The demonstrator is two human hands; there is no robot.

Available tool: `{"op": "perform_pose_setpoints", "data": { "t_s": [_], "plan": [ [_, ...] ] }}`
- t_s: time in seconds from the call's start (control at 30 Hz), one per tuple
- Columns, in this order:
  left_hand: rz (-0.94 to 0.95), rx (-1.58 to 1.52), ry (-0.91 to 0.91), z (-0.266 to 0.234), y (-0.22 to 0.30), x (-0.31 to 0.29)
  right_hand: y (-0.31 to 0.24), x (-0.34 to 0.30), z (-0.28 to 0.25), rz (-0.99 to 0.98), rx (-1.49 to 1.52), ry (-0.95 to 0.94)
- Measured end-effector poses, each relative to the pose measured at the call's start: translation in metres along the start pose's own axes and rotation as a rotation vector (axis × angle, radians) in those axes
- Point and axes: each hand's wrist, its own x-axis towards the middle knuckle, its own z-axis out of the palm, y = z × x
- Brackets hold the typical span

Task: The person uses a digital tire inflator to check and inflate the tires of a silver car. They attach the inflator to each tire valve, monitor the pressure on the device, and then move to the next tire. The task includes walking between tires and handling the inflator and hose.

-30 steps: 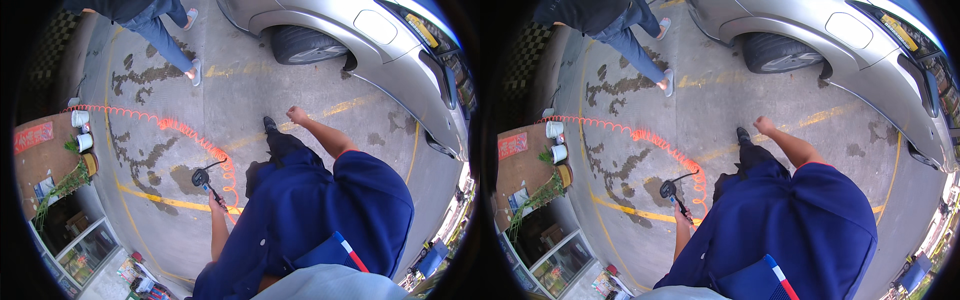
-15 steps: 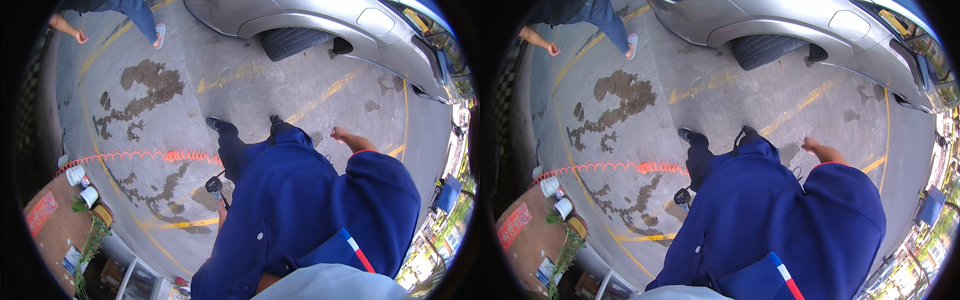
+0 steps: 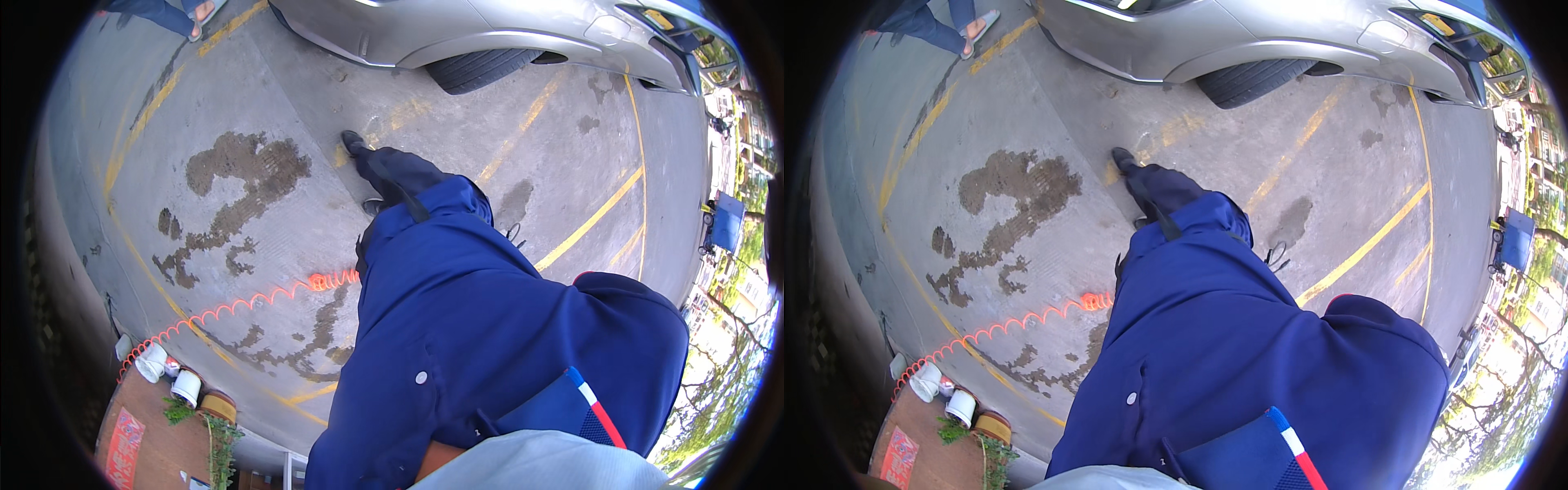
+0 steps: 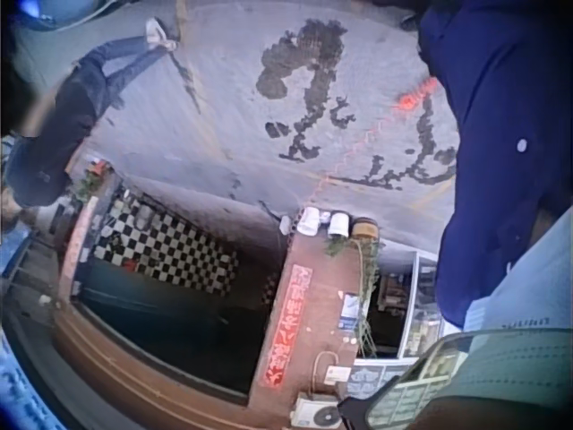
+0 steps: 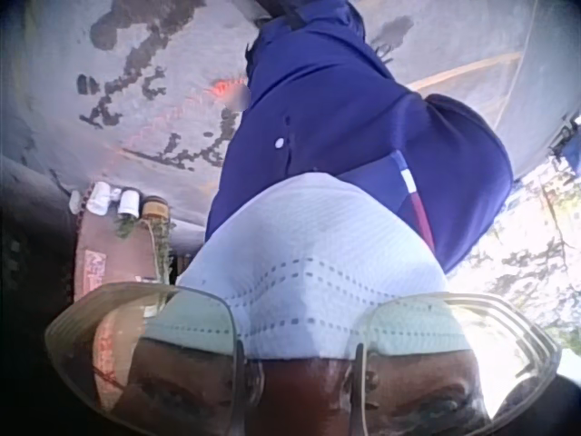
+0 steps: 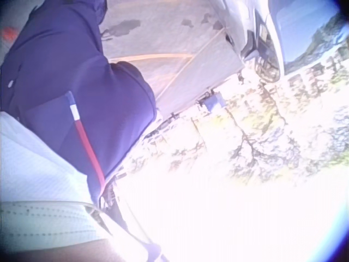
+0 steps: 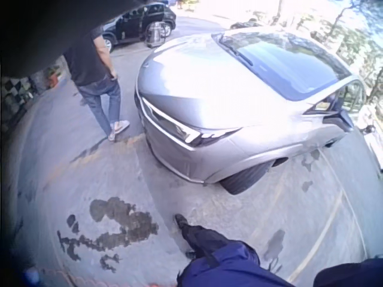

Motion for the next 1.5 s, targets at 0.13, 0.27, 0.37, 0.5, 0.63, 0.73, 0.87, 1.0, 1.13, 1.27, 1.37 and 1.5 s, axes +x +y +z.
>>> {"op": "perform_pose_setpoints", "data": {
  "t_s": [0.13,0.27,0.37,0.5,0.63,0.73,0.87,1.0,1.13,1.27,1.37,1.5],
  "plan": [
    [0.051,0.025,0.017,0.007,0.107,0.007,-0.125,0.034,-0.038,-0.030,0.040,0.122],
    [0.088,-0.015,0.055,0.013,0.197,-0.004,-0.230,0.052,-0.109,-0.049,0.022,0.184],
    [0.098,-0.039,0.060,0.014,0.257,-0.015,-0.307,0.059,-0.165,-0.068,0.012,0.239],
    [0.074,-0.084,0.065,0.010,0.333,-0.006,-0.406,0.066,-0.225,-0.068,0.000,0.295],
    [0.024,-0.097,0.051,0.001,0.421,0.031,-0.516,0.082,-0.269,-0.050,-0.002,0.349],
    [-0.015,-0.064,0.017,-0.016,0.508,0.070,-0.604,0.089,-0.283,-0.028,0.012,0.386],
    [-0.008,0.088,-0.026,-0.047,0.662,0.100,-0.730,0.070,-0.291,-0.015,0.034,0.410],
    [0.092,0.383,0.001,-0.049,0.881,0.120,-0.853,0.043,-0.304,-0.043,0.049,0.408],
    [0.481,0.310,0.137,-0.013,1.166,0.133,-0.962,0.039,-0.327,-0.062,0.063,0.404],
    [0.708,-0.010,-0.114,0.088,1.393,0.117,-1.069,0.065,-0.373,-0.065,0.061,0.402],
    [0.816,-0.002,-0.243,0.165,1.498,0.100,-1.148,0.098,-0.416,-0.066,0.072,0.408],
    [0.634,0.199,-0.264,0.223,1.575,0.084,-1.245,0.119,-0.466,-0.059,0.102,0.455]
  ]
}}
